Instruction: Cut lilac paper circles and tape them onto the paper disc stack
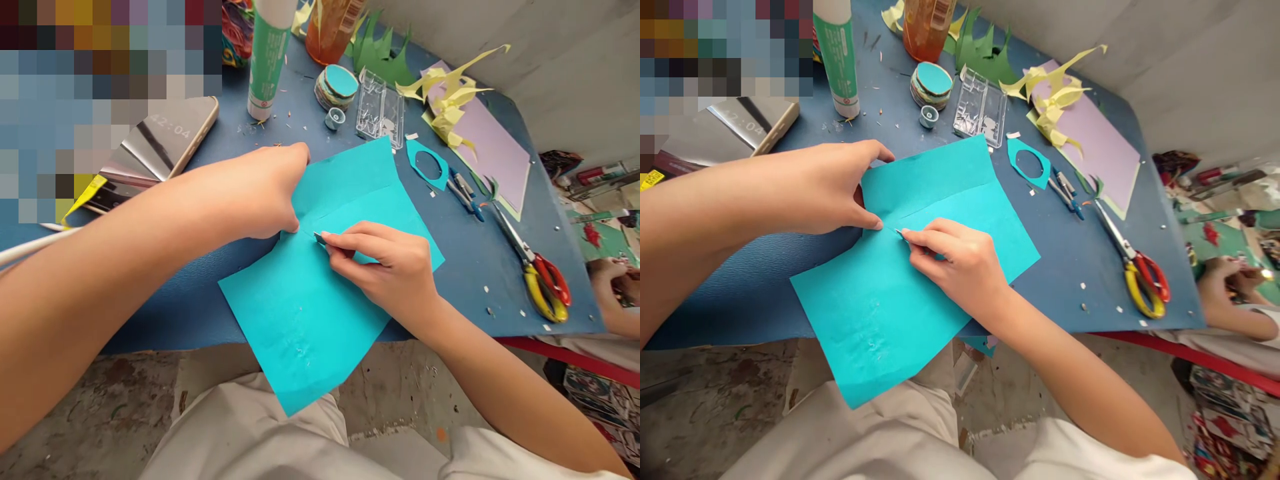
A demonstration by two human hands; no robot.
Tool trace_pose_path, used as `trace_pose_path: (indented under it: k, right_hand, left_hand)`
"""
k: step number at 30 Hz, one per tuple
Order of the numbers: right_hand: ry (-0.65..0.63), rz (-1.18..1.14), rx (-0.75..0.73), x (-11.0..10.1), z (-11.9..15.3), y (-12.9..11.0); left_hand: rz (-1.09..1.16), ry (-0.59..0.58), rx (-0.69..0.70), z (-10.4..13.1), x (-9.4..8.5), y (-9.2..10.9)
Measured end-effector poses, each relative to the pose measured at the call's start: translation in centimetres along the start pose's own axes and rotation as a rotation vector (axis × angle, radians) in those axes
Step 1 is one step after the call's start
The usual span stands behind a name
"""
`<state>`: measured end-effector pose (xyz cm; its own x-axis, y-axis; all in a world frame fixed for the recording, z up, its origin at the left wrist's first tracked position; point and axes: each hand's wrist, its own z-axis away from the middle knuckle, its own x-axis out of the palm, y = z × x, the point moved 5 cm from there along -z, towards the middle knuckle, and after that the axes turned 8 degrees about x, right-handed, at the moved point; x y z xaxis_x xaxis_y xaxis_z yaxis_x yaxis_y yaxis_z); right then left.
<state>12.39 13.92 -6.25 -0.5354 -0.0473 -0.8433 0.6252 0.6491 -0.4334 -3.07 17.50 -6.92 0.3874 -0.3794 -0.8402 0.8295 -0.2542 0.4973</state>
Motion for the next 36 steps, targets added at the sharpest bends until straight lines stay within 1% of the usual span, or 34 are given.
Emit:
trace_pose_path:
  k: [5, 8, 13, 15, 19, 23, 26, 29, 31, 33, 34, 36]
  right_hand:
    - [-0.012, -0.004, -0.001, -0.9, 1.4, 0.7]
    - [-0.037, 0.019, -0.010, -1.6, 2.3, 1.1]
    - [-0.052, 0.048, -0.006, -2.7, 3.8, 2.0]
    - [-0.053, 0.062, -0.021, -3.1, 4.4, 2.4]
    - [-0.065, 0.082, -0.061, -3.9, 5.4, 3.0]
    - [-0.092, 0.063, -0.034, -4.4, 5.9, 3.3]
    - [-0.077, 0.025, 0.062, -4.8, 6.0, 4.2]
    - [0.020, 0.034, 0.250, -5.5, 5.7, 6.2]
    - [0.050, 0.077, 0.327, -5.8, 5.3, 7.5]
    - [0.034, 0.187, 0.306, -5.7, 4.6, 8.2]
    - [0.033, 0.270, 0.264, -5.6, 4.2, 8.1]
    - [0.057, 0.421, 0.141, -5.2, 3.4, 7.0]
  left_hand:
    - [0.043, 0.007, -0.076, -0.1, 0.0, 0.0]
    - [0.066, 0.014, -0.078, -0.2, 0.0, 0.1]
    - [0.158, 0.015, -0.115, -0.2, 0.1, -0.4]
    - [0.172, 0.020, -0.112, -0.2, 0.1, -0.4]
    - [0.124, 0.017, -0.078, -0.2, 0.1, -0.3]
    - [0.116, 0.010, -0.080, -0.2, 0.2, -0.5]
    - [0.113, 0.018, -0.078, -0.1, 0.0, -0.5]
    - [0.148, 0.057, -0.080, -0.2, -0.2, -0.3]
    - [0.223, 0.110, -0.062, -0.3, -0.4, -0.1]
    - [0.345, 0.166, -0.007, -0.5, -0.6, 0.2]
    - [0.407, 0.190, 0.024, -0.6, -0.6, 0.4]
    - [0.483, 0.213, 0.070, -0.7, -0.6, 0.6]
